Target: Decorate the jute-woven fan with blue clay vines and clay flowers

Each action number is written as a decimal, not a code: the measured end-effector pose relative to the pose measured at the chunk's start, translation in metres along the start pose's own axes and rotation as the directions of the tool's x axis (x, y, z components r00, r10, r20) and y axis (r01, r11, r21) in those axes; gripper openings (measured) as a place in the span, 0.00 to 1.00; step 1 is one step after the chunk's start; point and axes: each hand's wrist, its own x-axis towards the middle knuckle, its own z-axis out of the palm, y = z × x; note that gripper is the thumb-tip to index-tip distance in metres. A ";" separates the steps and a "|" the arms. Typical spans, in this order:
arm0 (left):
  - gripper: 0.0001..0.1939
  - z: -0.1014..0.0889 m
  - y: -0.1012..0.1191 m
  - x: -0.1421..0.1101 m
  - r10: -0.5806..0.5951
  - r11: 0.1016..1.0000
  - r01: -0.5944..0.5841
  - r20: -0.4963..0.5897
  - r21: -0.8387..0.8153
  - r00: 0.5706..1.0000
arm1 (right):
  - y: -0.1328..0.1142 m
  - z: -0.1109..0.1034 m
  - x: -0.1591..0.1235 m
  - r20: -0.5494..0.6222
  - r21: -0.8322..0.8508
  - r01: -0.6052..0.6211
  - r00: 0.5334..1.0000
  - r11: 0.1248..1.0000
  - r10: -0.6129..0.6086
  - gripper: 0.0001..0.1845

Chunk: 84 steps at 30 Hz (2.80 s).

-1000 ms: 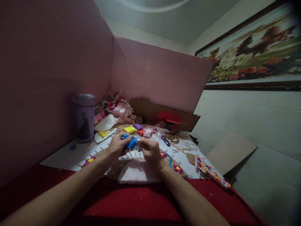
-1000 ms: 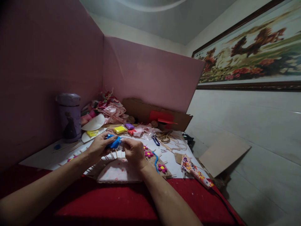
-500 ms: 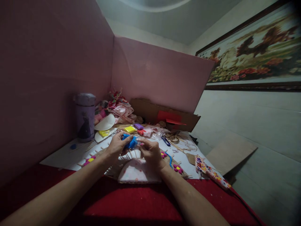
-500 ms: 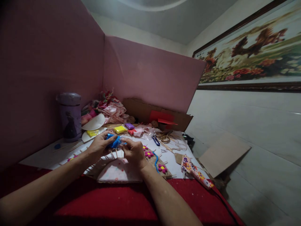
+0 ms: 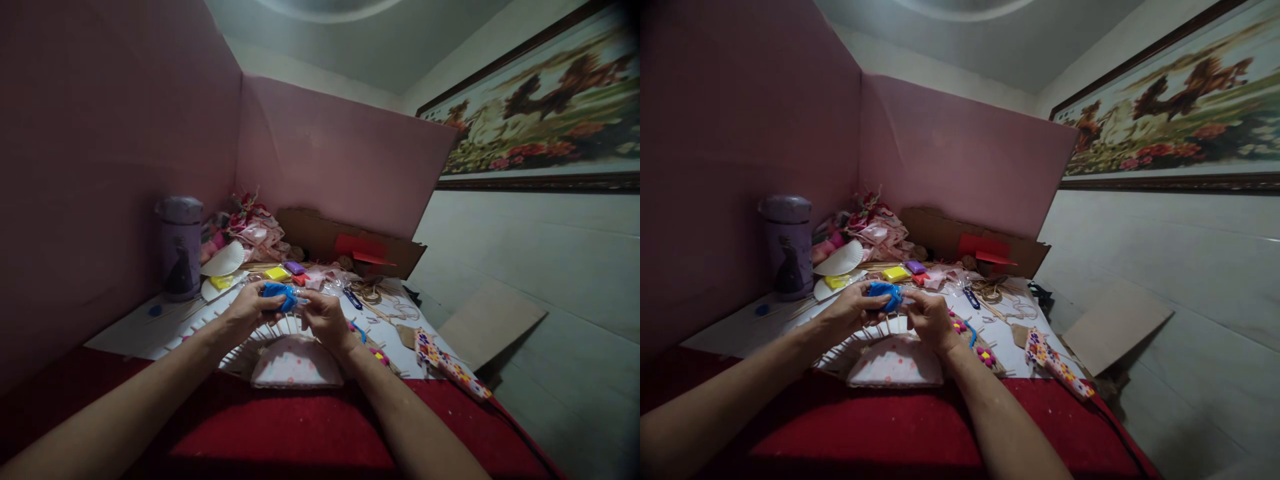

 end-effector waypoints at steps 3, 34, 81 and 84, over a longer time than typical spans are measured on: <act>0.17 0.000 -0.003 0.001 0.013 1.000 -0.013 -0.020 0.015 1.000 | -0.005 0.000 -0.001 0.021 -0.043 -0.002 1.000 0.999 0.003 0.16; 0.16 0.011 -0.002 0.000 0.050 0.989 -0.062 -0.085 -0.138 0.995 | -0.024 0.007 0.004 -0.064 0.337 -0.231 0.962 0.913 0.267 0.12; 0.17 -0.012 0.032 0.003 0.058 0.989 -0.074 0.120 0.132 0.991 | -0.030 -0.001 0.004 -0.066 -0.068 0.136 0.988 0.988 -0.141 0.08; 0.17 -0.013 0.029 0.004 0.052 0.989 -0.068 0.124 0.132 0.991 | -0.026 0.001 0.003 -0.072 -0.069 0.141 0.987 0.988 -0.146 0.08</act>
